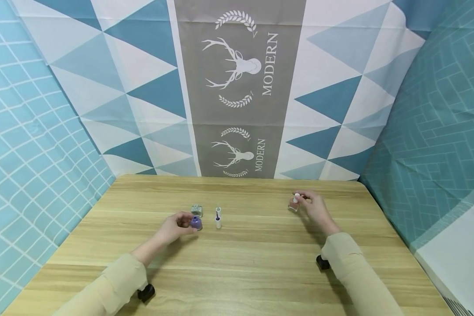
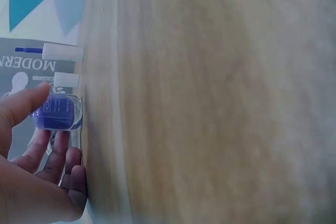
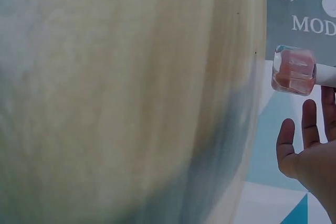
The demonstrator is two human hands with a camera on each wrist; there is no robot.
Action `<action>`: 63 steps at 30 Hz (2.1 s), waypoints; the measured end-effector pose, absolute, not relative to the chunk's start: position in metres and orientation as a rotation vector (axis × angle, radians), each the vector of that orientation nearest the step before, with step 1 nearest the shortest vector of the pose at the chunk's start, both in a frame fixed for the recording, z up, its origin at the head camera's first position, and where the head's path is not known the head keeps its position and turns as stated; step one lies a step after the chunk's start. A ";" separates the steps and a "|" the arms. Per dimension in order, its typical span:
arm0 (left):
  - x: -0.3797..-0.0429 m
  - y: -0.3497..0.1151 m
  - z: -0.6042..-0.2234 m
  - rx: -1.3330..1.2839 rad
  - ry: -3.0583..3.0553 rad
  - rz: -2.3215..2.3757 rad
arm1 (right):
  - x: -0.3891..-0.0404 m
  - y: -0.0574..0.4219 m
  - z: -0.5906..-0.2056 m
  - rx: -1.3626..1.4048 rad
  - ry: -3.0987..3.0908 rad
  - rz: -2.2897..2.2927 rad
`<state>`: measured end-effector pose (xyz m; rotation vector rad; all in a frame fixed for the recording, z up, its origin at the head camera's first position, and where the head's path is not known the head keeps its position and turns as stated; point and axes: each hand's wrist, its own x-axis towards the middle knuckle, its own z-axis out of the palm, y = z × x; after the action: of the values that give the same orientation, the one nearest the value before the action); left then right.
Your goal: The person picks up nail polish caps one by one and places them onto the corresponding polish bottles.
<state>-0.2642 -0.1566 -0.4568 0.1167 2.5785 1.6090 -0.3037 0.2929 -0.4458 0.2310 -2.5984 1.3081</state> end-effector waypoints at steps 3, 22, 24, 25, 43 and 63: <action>-0.265 -0.154 -0.458 0.092 2.597 1.597 | -0.305 0.293 -0.449 0.222 -2.611 1.321; -0.269 -0.148 -0.459 0.046 2.584 1.606 | -0.304 0.296 -0.449 0.210 -2.743 1.380; -0.269 -0.148 -0.459 0.042 2.584 1.601 | -0.303 0.295 -0.447 0.212 -2.760 1.365; -0.269 -0.148 -0.459 0.043 2.585 1.598 | -0.302 0.294 -0.445 0.217 -2.765 1.342; -0.267 -0.151 -0.459 0.030 2.583 1.590 | -0.288 0.254 -0.405 0.351 -2.681 1.257; -0.265 -0.145 -0.461 0.033 2.652 1.571 | -0.269 0.185 -0.390 0.381 -2.587 1.560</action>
<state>-0.2652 -0.1454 -0.4613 0.0326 2.6525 1.5710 -0.2693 0.1846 -0.3897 0.3809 -2.5869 1.5596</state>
